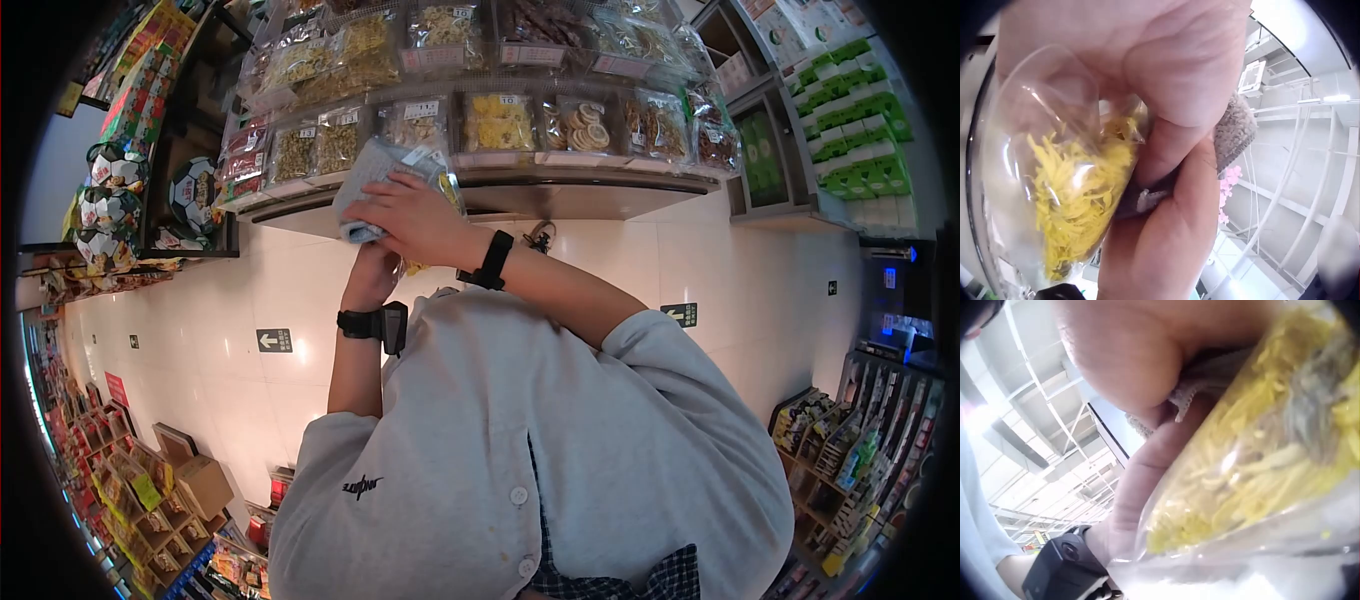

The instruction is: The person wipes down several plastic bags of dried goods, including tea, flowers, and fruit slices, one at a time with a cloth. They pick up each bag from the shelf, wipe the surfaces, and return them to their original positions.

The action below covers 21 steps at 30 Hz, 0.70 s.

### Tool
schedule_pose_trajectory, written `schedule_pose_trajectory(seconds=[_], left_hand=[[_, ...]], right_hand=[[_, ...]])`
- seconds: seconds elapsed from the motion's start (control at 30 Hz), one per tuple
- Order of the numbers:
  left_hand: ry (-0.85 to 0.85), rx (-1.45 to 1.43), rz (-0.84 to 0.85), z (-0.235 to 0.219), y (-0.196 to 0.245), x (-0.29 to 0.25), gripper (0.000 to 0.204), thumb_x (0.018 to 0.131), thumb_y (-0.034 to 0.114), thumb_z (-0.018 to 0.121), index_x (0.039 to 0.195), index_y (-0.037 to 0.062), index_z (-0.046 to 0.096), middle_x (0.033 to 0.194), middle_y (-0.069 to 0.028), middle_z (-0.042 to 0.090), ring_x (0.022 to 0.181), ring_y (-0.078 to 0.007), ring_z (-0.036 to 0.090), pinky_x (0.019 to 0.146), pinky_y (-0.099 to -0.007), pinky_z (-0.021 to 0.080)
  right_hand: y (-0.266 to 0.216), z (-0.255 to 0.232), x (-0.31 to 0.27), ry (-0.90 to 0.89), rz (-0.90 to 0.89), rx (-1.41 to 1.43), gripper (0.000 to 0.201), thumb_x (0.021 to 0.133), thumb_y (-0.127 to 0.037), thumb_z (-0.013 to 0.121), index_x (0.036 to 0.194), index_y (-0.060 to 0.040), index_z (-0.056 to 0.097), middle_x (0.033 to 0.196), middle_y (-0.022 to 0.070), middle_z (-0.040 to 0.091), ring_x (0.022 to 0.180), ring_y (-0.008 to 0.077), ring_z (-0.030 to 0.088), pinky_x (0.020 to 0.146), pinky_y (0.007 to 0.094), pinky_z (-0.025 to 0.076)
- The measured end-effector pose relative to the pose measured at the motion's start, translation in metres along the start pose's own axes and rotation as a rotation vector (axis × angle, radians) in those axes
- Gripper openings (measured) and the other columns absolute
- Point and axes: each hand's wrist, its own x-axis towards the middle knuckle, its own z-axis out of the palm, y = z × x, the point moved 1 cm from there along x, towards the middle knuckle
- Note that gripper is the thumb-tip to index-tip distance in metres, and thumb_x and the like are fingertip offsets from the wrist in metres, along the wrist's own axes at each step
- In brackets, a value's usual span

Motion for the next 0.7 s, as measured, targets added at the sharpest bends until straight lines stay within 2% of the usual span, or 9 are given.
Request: schedule_pose_trajectory(seconds=[0.07, 0.17, 0.2, 0.3, 0.33, 0.4, 0.53, 0.63, 0.7], left_hand=[[0.127, 0.047, 0.028, 0.007, -0.002, 0.001, 0.044, 0.091, 0.006, 0.058, 0.133, 0.0053, 0.045, 0.123, -0.0061, 0.057, 0.116, -0.0178, 0.054, 0.099, -0.0308, 0.043], [-0.004, 0.226, 0.136, 0.009, 0.002, 0.008, 0.04, 0.094, 0.009, 0.056, 0.132, 0.0059, 0.046, 0.121, -0.0064, 0.059, 0.116, -0.0179, 0.055, 0.097, -0.031, 0.045], [-0.005, 0.225, 0.134, 0.01, 0.005, 0.007, 0.04, 0.094, 0.009, 0.056, 0.132, 0.0059, 0.046, 0.121, -0.0064, 0.059, 0.116, -0.0179, 0.055, 0.097, -0.031, 0.045], [0.008, 0.312, 0.218, 0.012, 0.02, 0.006, 0.036, 0.097, 0.012, 0.052, 0.132, 0.0062, 0.046, 0.12, -0.0072, 0.061, 0.116, -0.0187, 0.056, 0.096, -0.0328, 0.048], [0.065, 0.165, 0.244, 0.009, 0.022, 0.006, 0.035, 0.099, 0.015, 0.05, 0.132, 0.0057, 0.046, 0.122, -0.0082, 0.06, 0.116, -0.0194, 0.056, 0.096, -0.034, 0.048], [0.134, -0.018, 0.321, 0.005, 0.026, 0.014, 0.039, 0.103, 0.025, 0.043, 0.135, 0.0037, 0.043, 0.128, -0.0109, 0.056, 0.118, -0.0221, 0.056, 0.098, -0.0373, 0.048], [0.094, -0.05, 0.271, 0.003, 0.031, 0.017, 0.044, 0.103, 0.028, 0.043, 0.139, 0.0033, 0.039, 0.132, -0.0115, 0.053, 0.119, -0.0222, 0.055, 0.099, -0.0369, 0.048], [0.123, 0.136, 0.152, 0.023, 0.028, 0.007, 0.044, 0.102, 0.025, 0.046, 0.139, 0.0032, 0.039, 0.131, -0.0108, 0.054, 0.117, -0.0209, 0.056, 0.097, -0.0364, 0.049], [0.108, 0.125, 0.131, 0.021, 0.024, 0.01, 0.042, 0.102, 0.022, 0.048, 0.138, 0.0033, 0.04, 0.13, -0.0097, 0.055, 0.116, -0.0203, 0.057, 0.096, -0.0364, 0.05]], right_hand=[[0.005, -0.001, 0.001, 0.015, -0.015, -0.043, 0.054, 0.081, -0.014, 0.065, 0.132, -0.0214, 0.052, 0.137, 0.004, 0.054, 0.133, 0.0253, 0.043, 0.113, 0.0481, 0.027], [0.018, -0.012, 0.0, 0.114, 0.062, -0.164, 0.057, 0.08, -0.011, 0.065, 0.134, -0.021, 0.051, 0.142, 0.0056, 0.048, 0.135, 0.0285, 0.041, 0.113, 0.0473, 0.029], [0.024, -0.018, -0.001, 0.207, 0.145, -0.249, 0.059, 0.079, -0.01, 0.065, 0.135, -0.0207, 0.05, 0.146, 0.0063, 0.044, 0.135, 0.0308, 0.04, 0.113, 0.0467, 0.03], [0.036, -0.021, -0.007, 0.179, 0.195, -0.103, 0.062, 0.078, -0.009, 0.066, 0.137, -0.0196, 0.049, 0.15, 0.0072, 0.038, 0.136, 0.0362, 0.037, 0.111, 0.0457, 0.034], [0.031, -0.018, -0.012, 0.184, 0.196, -0.107, 0.062, 0.078, -0.009, 0.066, 0.137, -0.0196, 0.049, 0.15, 0.0072, 0.038, 0.136, 0.0362, 0.037, 0.111, 0.0457, 0.034], [0.01, -0.01, -0.028, 0.122, -0.03, -0.088, 0.058, 0.078, -0.009, 0.065, 0.134, -0.0172, 0.051, 0.147, 0.0087, 0.041, 0.134, 0.0393, 0.039, 0.108, 0.0467, 0.038], [0.007, -0.016, -0.031, 0.096, -0.085, -0.114, 0.061, 0.077, -0.01, 0.066, 0.135, -0.0153, 0.049, 0.147, 0.0091, 0.041, 0.133, 0.0387, 0.039, 0.108, 0.0462, 0.038], [0.023, -0.032, -0.02, 0.108, -0.014, -0.16, 0.059, 0.078, -0.01, 0.066, 0.135, -0.014, 0.05, 0.147, 0.0095, 0.041, 0.133, 0.0379, 0.04, 0.107, 0.0445, 0.039], [0.03, -0.035, -0.015, 0.17, 0.17, -0.034, 0.063, 0.079, -0.007, 0.065, 0.139, -0.0149, 0.047, 0.149, 0.0097, 0.039, 0.136, 0.0373, 0.037, 0.11, 0.0458, 0.037]])
